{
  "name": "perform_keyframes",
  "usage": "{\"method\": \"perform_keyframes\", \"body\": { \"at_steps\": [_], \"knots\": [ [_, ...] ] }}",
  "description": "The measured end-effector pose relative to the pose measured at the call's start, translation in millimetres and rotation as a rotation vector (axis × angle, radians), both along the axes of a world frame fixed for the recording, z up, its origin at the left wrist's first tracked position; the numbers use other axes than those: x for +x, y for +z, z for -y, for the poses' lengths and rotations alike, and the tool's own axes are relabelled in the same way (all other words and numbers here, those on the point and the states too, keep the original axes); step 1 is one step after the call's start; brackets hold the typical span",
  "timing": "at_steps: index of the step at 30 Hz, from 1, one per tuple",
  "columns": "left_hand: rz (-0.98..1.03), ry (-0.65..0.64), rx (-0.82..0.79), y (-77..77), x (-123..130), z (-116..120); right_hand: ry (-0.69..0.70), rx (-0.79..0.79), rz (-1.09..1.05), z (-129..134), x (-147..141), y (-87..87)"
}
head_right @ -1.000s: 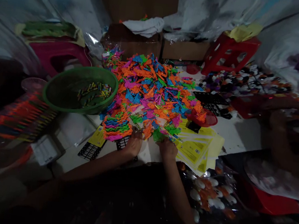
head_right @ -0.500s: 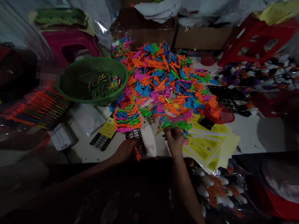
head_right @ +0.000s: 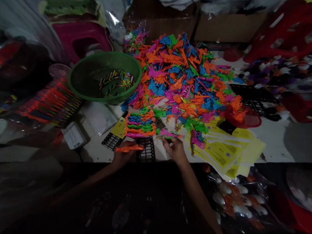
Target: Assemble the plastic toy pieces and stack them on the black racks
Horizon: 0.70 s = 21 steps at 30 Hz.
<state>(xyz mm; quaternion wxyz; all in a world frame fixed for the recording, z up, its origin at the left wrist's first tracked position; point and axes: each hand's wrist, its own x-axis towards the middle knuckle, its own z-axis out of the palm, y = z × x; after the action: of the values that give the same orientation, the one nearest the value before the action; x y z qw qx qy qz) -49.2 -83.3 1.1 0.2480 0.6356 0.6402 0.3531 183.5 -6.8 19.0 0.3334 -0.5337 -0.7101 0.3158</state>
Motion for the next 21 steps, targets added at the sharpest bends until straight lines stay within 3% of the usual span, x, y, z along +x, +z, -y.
{"method": "perform_keyframes", "body": {
  "at_steps": [2,4,10,14,16,21],
  "knots": [
    [-0.032,0.189,-0.093,-3.3,-1.9,-4.4,0.072,-0.003,-0.010,7.6,-8.2,-5.4],
    [-0.079,0.265,-0.167,-5.3,-2.9,-9.6,0.100,-0.017,-0.031,10.3,-12.6,-12.6],
    [-0.192,0.219,-0.193,-6.5,-6.9,-16.0,0.108,0.004,0.014,11.6,-2.8,-15.7],
    [-0.259,0.207,-0.194,-6.1,-9.1,-17.5,0.338,0.059,0.120,8.6,-5.5,-8.7],
    [-0.274,0.185,-0.209,-4.5,-8.6,-19.0,0.394,0.081,0.211,4.1,-11.6,-8.1],
    [-0.285,0.148,-0.234,2.0,-2.6,-22.4,0.376,0.007,0.508,-5.4,-22.9,-6.6]
  ]
}}
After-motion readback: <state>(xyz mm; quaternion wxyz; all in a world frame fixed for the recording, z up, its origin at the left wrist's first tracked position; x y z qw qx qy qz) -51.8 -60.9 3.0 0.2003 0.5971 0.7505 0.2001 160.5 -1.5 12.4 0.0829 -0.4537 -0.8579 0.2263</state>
